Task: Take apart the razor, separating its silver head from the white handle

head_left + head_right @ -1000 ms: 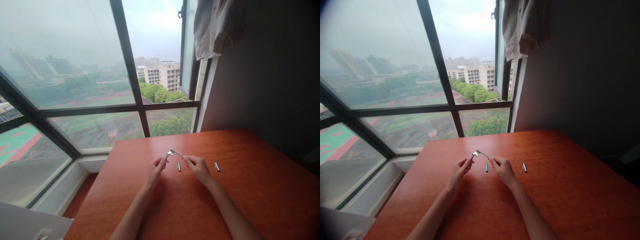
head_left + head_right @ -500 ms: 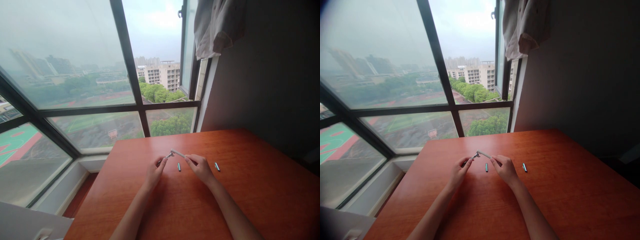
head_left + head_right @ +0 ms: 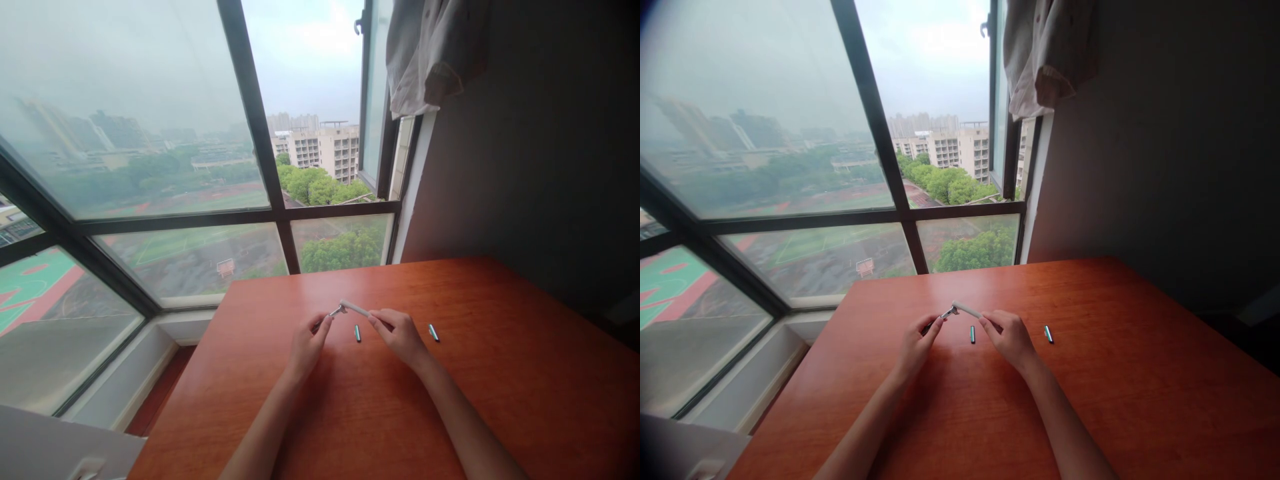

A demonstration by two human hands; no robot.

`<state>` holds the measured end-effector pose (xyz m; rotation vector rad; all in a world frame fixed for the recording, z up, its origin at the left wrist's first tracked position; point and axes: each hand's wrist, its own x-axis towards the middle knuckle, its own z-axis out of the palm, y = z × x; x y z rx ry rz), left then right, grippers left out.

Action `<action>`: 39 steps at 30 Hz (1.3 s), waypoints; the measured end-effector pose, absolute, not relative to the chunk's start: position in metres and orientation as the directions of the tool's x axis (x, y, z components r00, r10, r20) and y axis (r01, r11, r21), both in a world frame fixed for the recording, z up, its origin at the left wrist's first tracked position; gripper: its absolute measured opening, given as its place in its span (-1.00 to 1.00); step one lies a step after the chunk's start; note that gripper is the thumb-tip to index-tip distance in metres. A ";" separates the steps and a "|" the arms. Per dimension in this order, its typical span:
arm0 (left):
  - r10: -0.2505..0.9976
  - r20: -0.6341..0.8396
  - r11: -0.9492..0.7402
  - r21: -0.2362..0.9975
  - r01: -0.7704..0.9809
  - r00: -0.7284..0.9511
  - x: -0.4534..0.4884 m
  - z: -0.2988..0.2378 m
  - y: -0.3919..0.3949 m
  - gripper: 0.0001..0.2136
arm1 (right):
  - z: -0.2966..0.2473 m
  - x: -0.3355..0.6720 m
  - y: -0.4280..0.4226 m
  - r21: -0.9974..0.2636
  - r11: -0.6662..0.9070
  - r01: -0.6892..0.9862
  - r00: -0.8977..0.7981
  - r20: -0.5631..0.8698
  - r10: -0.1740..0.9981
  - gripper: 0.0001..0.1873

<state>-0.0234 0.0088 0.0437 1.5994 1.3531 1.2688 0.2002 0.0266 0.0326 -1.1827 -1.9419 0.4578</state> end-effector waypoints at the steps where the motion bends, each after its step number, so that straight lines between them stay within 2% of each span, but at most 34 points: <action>1: 0.969 0.247 -0.232 0.921 0.314 -0.008 -0.024 0.043 0.009 -0.71 | 0.032 0.200 0.027 -0.652 0.497 0.573 -0.240 0.447 0.862 -0.64; 13: 0.973 0.232 -0.222 0.912 0.345 0.011 -0.024 0.042 0.010 -0.66 | 0.031 0.199 0.027 -0.689 0.498 0.527 -0.228 0.450 0.864 -0.66; 39: 0.967 0.253 -0.232 0.904 0.360 -0.012 -0.024 0.040 0.009 -0.67 | 0.030 0.200 0.028 -0.658 0.513 0.551 -0.246 0.459 0.854 -0.66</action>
